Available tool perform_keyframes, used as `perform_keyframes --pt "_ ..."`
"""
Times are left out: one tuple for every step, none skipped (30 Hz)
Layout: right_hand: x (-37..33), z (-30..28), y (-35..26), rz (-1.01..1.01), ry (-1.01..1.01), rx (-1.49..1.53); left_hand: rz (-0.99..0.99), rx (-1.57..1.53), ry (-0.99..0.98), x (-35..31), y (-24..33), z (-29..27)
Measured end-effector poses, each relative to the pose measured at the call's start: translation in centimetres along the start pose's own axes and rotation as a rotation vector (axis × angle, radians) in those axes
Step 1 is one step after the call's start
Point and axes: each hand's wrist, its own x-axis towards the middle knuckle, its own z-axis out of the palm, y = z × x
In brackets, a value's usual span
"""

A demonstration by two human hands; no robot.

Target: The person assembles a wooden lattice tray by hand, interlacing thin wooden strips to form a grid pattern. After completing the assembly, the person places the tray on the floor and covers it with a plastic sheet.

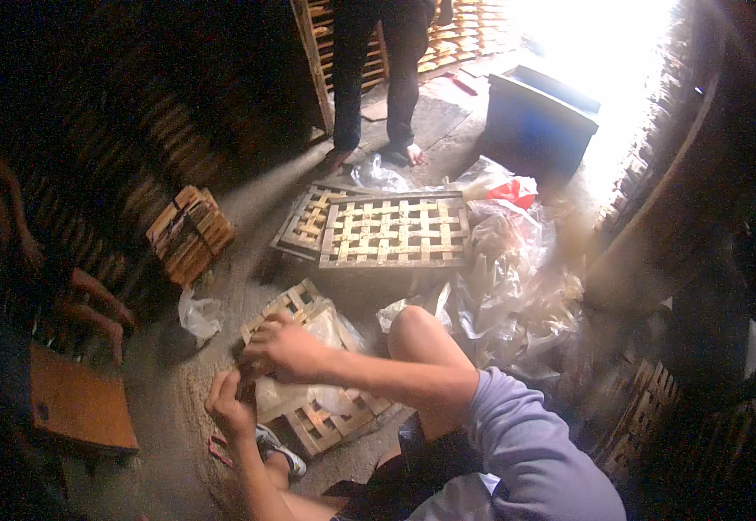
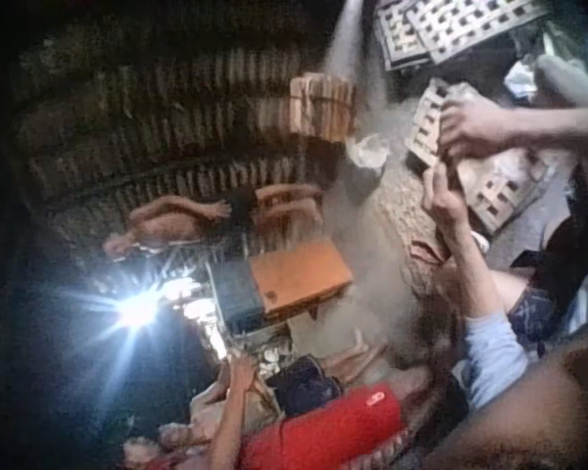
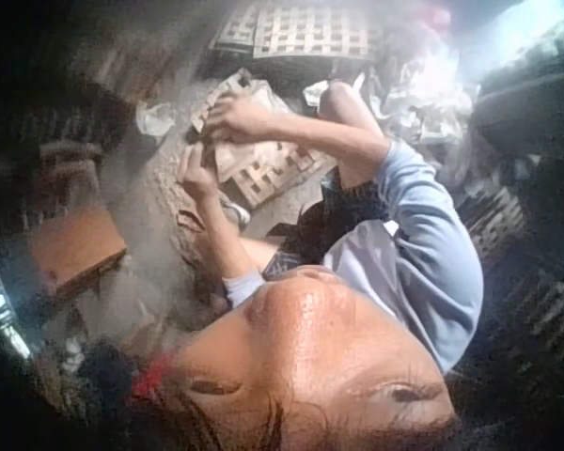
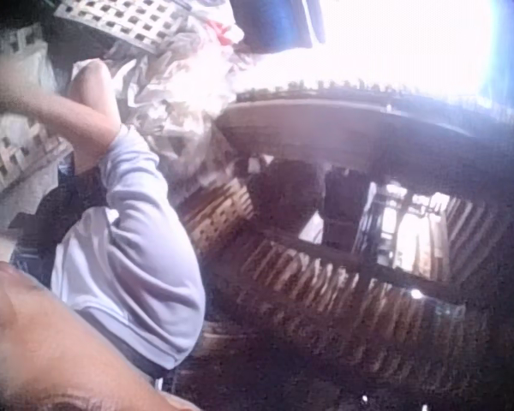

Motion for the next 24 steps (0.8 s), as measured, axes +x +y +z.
perform_keyframes --pt "-0.1 -0.7 0.9 0.096 -0.034 0.058 0.028 0.034 0.010 0.2 -0.3 -0.3" --pt "-0.4 -0.3 2.0 0.083 0.040 0.003 0.053 0.074 -0.003 0.3 -0.9 -0.8" --pt "-1.3 -0.6 3.3 0.091 0.117 -0.083 0.020 0.045 -0.041 0.8 -0.7 -0.8" --pt "-1.0 -1.4 3.7 0.080 0.196 -0.073 -0.031 0.031 -0.068 1.3 -0.7 -0.8" --pt "-0.6 -2.6 3.4 0.050 0.213 -0.111 -0.063 0.125 -0.148 1.3 -1.4 -0.9" --pt "-0.1 -2.9 3.1 0.015 0.247 -0.148 -0.088 0.223 -0.229 1.4 -2.4 -1.8" --pt "-0.2 -3.0 3.8 0.045 0.238 -0.190 -0.125 0.247 -0.206 1.9 -2.8 -1.9" --pt "-0.1 -2.8 4.3 0.073 0.231 -0.224 -0.164 0.278 -0.185 2.2 -3.2 -2.6" --pt "0.0 -3.0 4.9 0.125 0.214 -0.236 -0.205 0.337 -0.157 2.7 -3.6 -3.5" --pt "0.1 -3.2 5.5 0.180 0.197 -0.252 -0.230 0.332 -0.119 2.9 -4.2 -4.3" --pt "0.2 -3.1 6.7 0.260 0.175 -0.220 -0.251 0.323 -0.076 3.2 -5.0 -5.3" --pt "0.5 -3.6 7.1 0.290 0.161 -0.235 -0.267 0.303 -0.035 3.8 -5.8 -5.6" --pt "0.7 -4.0 7.7 0.299 0.167 -0.258 -0.234 0.335 -0.014 4.5 -6.5 -6.0" --pt "1.3 -4.1 8.2 0.303 0.177 -0.276 -0.215 0.299 -0.010 5.3 -7.1 -6.4" --pt "2.2 -4.4 8.2 0.357 0.169 -0.271 -0.193 0.264 -0.009 6.2 -7.8 -6.7" --pt "2.8 -4.3 8.9 0.327 0.153 -0.275 -0.171 0.230 -0.009 7.3 -8.6 -7.0" --pt "3.6 -4.4 9.9 0.295 0.147 -0.321 -0.144 0.230 0.024 8.7 -9.6 -6.3" --pt "4.7 -4.3 10.9 0.260 0.141 -0.355 -0.121 0.240 0.056 10.0 -10.7 -5.8" --pt "6.1 -4.0 12.4 0.259 0.155 -0.404 -0.099 0.251 0.087 11.4 -11.9 -5.6" --pt "7.3 -3.8 14.1 0.267 0.166 -0.462 -0.051 0.267 0.084 13.1 -13.3 -5.0" --pt "8.8 -4.1 14.9 0.215 0.159 -0.469 -0.011 0.295 0.082 14.4 -14.7 -4.9" --pt "10.1 -4.3 15.7 0.238 0.187 -0.466 -0.064 0.343 0.072 15.8 -15.6 -4.4" --pt "11.6 -4.0 15.9 0.239 0.176 -0.488 -0.130 0.402 0.058 16.7 -16.7 -4.4" --pt "12.8 -4.0 16.3 0.239 0.172 -0.519 -0.187 0.456 0.051 17.7 -17.5 -4.2"
